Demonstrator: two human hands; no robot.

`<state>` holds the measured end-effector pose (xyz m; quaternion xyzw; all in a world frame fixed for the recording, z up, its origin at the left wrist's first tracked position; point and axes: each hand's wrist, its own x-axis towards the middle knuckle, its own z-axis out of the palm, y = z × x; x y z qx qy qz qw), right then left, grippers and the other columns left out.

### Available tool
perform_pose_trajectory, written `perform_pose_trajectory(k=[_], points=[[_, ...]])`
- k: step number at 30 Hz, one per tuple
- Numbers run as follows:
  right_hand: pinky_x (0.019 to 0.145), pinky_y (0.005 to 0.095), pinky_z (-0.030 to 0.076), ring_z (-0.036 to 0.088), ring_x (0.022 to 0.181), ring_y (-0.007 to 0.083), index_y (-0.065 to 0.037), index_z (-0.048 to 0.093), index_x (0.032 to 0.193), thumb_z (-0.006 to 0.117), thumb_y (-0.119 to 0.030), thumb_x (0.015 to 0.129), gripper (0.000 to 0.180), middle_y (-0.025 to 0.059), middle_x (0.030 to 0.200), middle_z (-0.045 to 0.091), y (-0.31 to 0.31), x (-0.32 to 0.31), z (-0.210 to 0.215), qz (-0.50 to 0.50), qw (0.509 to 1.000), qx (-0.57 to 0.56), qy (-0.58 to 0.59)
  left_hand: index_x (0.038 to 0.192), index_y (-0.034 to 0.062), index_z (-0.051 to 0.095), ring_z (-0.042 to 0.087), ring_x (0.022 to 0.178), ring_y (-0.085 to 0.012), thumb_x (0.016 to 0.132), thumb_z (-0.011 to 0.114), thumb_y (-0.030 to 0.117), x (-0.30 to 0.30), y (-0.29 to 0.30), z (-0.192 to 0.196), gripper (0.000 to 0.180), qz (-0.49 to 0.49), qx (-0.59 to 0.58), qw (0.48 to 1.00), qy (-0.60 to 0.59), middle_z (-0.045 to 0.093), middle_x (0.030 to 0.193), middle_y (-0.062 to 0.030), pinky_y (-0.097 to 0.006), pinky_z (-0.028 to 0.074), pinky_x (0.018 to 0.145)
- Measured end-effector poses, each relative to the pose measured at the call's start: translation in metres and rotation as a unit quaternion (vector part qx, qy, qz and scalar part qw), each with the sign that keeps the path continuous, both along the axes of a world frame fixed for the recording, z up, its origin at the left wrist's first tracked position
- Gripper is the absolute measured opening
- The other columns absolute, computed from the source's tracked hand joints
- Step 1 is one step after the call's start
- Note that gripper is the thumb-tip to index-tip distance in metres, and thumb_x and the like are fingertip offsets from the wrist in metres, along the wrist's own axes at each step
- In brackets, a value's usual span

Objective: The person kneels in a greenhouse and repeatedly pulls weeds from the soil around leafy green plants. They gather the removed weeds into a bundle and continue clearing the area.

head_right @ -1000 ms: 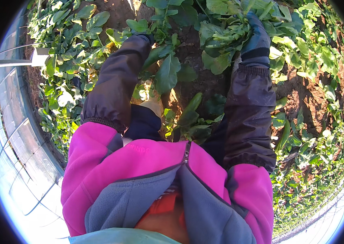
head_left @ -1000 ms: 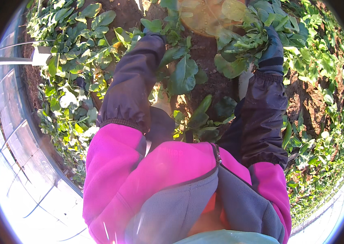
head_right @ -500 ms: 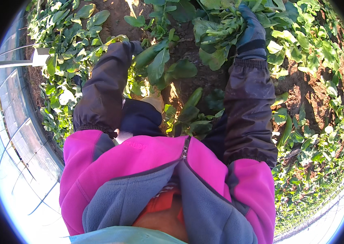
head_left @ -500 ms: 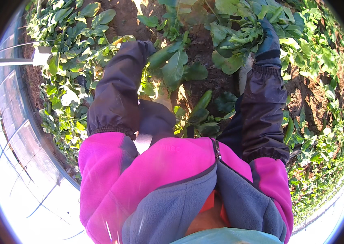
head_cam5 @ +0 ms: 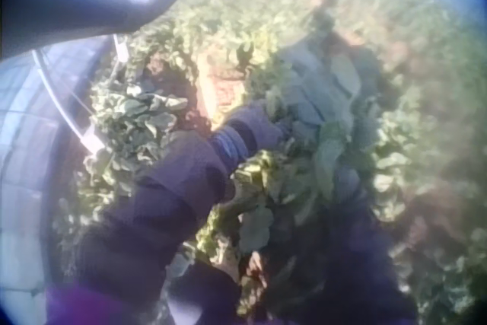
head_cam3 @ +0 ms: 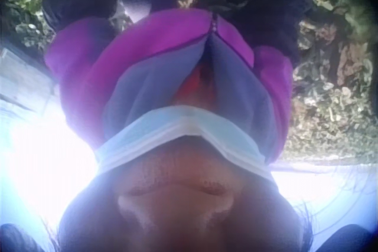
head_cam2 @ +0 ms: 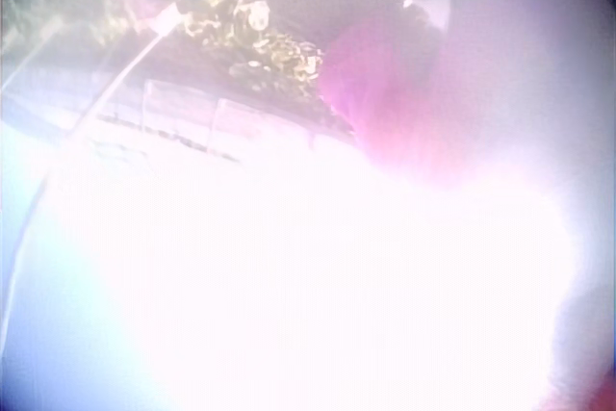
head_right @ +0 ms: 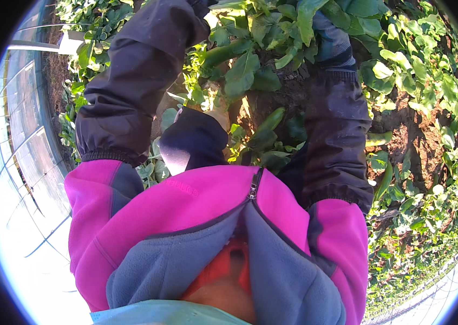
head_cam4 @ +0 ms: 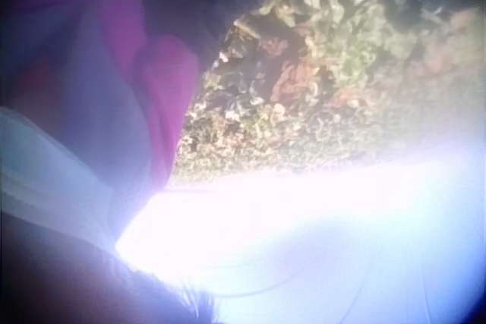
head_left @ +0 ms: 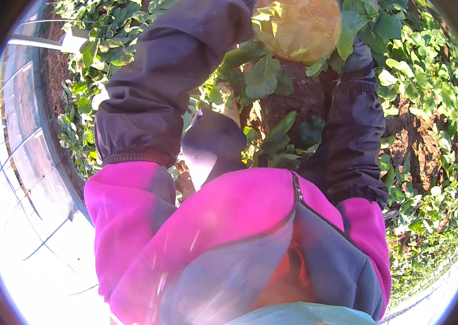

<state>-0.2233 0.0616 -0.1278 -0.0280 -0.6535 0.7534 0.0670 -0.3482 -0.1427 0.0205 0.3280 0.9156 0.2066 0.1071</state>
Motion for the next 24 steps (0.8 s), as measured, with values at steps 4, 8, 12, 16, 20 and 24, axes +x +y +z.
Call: perform_pose_trajectory(k=[4,8,12,16,20,24], points=[[0.087,0.0355,0.047,0.057,0.099,0.0249,-0.006,0.049,0.125,0.053,-0.022,0.091,0.038,0.0088,0.116,0.057,0.004,0.004,0.016,0.095,0.96,-0.257,-0.055,0.115,0.0071,0.056,0.062,0.096,-0.0285,0.076,0.06,0.051,0.033,0.06,-0.035,0.059,0.112,0.222,0.968,-0.038,0.065,0.104,-0.0138,-0.037,0.048,0.083],[0.085,0.036,0.048,0.058,0.096,0.0255,-0.006,0.05,0.123,0.055,-0.022,0.089,0.038,0.0078,0.113,0.058,0.008,0.009,0.03,0.212,0.922,-0.32,-0.04,0.107,0.0012,0.059,0.062,0.097,-0.0297,0.071,0.068,0.052,0.041,0.063,-0.055,0.063,0.024,0.356,0.907,-0.222,0.063,0.104,-0.0186,-0.037,0.048,0.085],[0.084,0.0337,0.047,0.059,0.095,0.0228,-0.006,0.056,0.116,0.058,-0.013,0.084,0.032,0.0071,0.108,0.061,-0.01,-0.001,0.03,0.195,0.974,-0.108,0.025,0.109,0.0013,0.058,0.061,0.099,-0.0294,0.059,0.075,0.053,0.052,0.052,-0.044,0.074,0.052,0.178,0.981,-0.055,0.062,0.107,-0.0179,-0.037,0.048,0.086],[0.087,0.0316,0.043,0.054,0.102,0.0184,-0.004,0.052,0.12,0.063,-0.006,0.079,0.043,0.007,0.115,0.056,-0.041,0.002,0.049,0.191,0.981,0.008,0.022,0.105,0.0053,0.062,0.061,0.096,-0.0286,0.056,0.075,0.046,0.054,0.027,-0.033,0.064,0.148,0.169,0.971,-0.088,0.064,0.102,-0.0146,-0.038,0.047,0.086],[0.1,0.0327,0.035,0.041,0.123,0.0193,-0.003,0.036,0.136,0.064,-0.003,0.08,0.062,0.0076,0.134,0.043,-0.08,0.009,0.069,0.3,0.946,-0.123,0.008,0.099,0.0061,0.065,0.064,0.088,-0.0245,0.059,0.078,0.044,0.05,-0.062,-0.021,0.056,0.19,0.165,0.967,-0.04,0.067,0.093,-0.0116,-0.034,0.05,0.081],[0.099,0.0302,0.037,0.044,0.12,0.0164,-0.001,0.039,0.134,0.061,-0.004,0.083,0.056,0.0073,0.131,0.046,-0.068,0.006,0.071,0.262,0.96,-0.083,-0.057,0.104,0.0032,0.062,0.063,0.081,-0.0152,0.074,0.076,0.026,0.058,-0.256,0.04,0.04,0.403,0.255,0.877,0.058,0.067,0.094,-0.0077,-0.029,0.051,0.068]])
